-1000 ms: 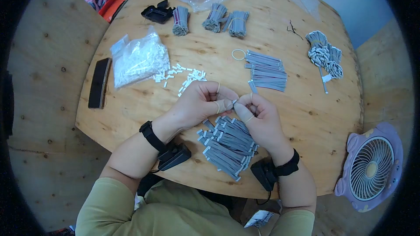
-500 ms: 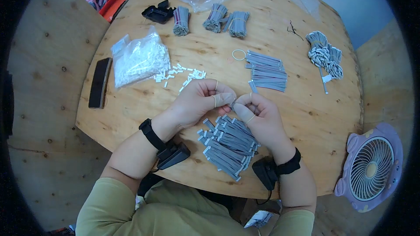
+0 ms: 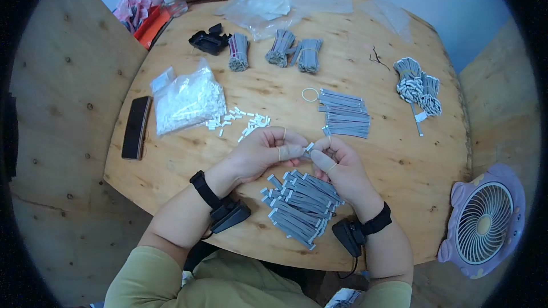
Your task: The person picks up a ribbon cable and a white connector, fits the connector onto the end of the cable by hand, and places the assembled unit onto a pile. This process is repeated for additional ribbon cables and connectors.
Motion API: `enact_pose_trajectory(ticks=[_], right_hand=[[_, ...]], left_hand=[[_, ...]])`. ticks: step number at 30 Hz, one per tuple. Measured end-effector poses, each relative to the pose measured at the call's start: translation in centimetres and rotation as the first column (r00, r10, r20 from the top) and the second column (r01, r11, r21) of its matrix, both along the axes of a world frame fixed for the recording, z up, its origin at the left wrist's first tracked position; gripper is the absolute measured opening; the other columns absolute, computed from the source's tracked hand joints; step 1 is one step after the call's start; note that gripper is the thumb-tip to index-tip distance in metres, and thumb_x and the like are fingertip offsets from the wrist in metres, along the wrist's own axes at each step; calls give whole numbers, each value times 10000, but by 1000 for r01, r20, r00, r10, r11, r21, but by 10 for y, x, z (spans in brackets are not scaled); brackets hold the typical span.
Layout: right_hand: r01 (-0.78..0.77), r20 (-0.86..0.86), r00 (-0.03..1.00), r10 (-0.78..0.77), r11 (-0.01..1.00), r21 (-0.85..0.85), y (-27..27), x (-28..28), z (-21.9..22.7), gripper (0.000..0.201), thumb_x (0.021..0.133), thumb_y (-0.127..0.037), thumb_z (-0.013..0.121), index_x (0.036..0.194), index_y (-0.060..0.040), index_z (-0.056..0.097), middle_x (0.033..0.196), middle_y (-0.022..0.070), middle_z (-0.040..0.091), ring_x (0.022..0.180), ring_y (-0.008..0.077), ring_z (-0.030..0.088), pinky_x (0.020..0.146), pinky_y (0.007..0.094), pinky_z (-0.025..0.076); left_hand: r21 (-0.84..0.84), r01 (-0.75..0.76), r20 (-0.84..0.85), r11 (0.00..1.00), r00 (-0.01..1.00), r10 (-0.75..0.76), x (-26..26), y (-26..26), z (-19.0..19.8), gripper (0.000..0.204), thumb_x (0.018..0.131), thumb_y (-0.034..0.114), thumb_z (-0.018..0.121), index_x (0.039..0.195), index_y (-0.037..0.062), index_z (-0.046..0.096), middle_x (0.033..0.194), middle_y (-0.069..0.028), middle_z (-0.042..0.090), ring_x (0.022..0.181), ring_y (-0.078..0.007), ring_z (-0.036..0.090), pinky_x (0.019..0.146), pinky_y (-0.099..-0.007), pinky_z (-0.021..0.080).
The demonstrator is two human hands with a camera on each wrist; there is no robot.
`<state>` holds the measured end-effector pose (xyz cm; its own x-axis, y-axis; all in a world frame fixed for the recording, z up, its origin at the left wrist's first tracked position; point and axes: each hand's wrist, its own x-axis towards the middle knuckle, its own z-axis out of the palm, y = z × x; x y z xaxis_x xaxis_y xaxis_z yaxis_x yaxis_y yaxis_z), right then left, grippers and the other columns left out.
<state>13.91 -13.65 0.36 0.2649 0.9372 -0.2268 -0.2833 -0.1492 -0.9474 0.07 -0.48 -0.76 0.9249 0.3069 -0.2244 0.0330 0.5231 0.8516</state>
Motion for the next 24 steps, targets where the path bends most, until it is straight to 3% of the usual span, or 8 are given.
enact_pose_trajectory(ticks=[8,11,14,20,24], right_hand=[[-36,27,999,37,999,-32,-1,2,2,57,833,-111,537,853,-61,518,650,2,521,524,37,455,450,155,334],[-103,-5,995,103,994,-39,-2,9,1,73,823,-70,521,888,-39,535,669,29,543,552,58,493,476,171,380],[-127,-138,983,124,992,-17,-3,15,2,157,808,-24,501,959,-16,543,710,52,562,615,97,546,539,202,442],[-211,-140,966,217,976,62,-8,20,0,268,781,1,517,1050,2,525,844,68,561,707,134,583,624,229,479],[-183,-145,970,195,979,92,-9,19,-2,270,774,0,535,1043,-5,526,871,57,554,709,124,583,629,230,481]], left_hand=[[1,8,50,1000,999,-8,1,1,-6,174,786,18,590,955,-20,573,825,-60,599,714,-102,559,666,-211,474],[-7,12,57,1000,998,-12,1,2,-5,188,787,32,595,965,-21,568,821,-58,599,709,-93,552,659,-205,470],[17,31,73,999,997,-32,2,4,-7,194,790,27,588,977,-21,565,845,-67,598,715,-99,553,663,-205,473],[15,56,94,998,994,-57,1,7,-9,196,797,15,572,991,-14,561,870,-78,597,728,-104,561,679,-210,482],[3,39,83,999,996,-39,-1,4,-5,207,791,21,579,993,-18,563,846,-60,595,713,-92,547,664,-202,467]])
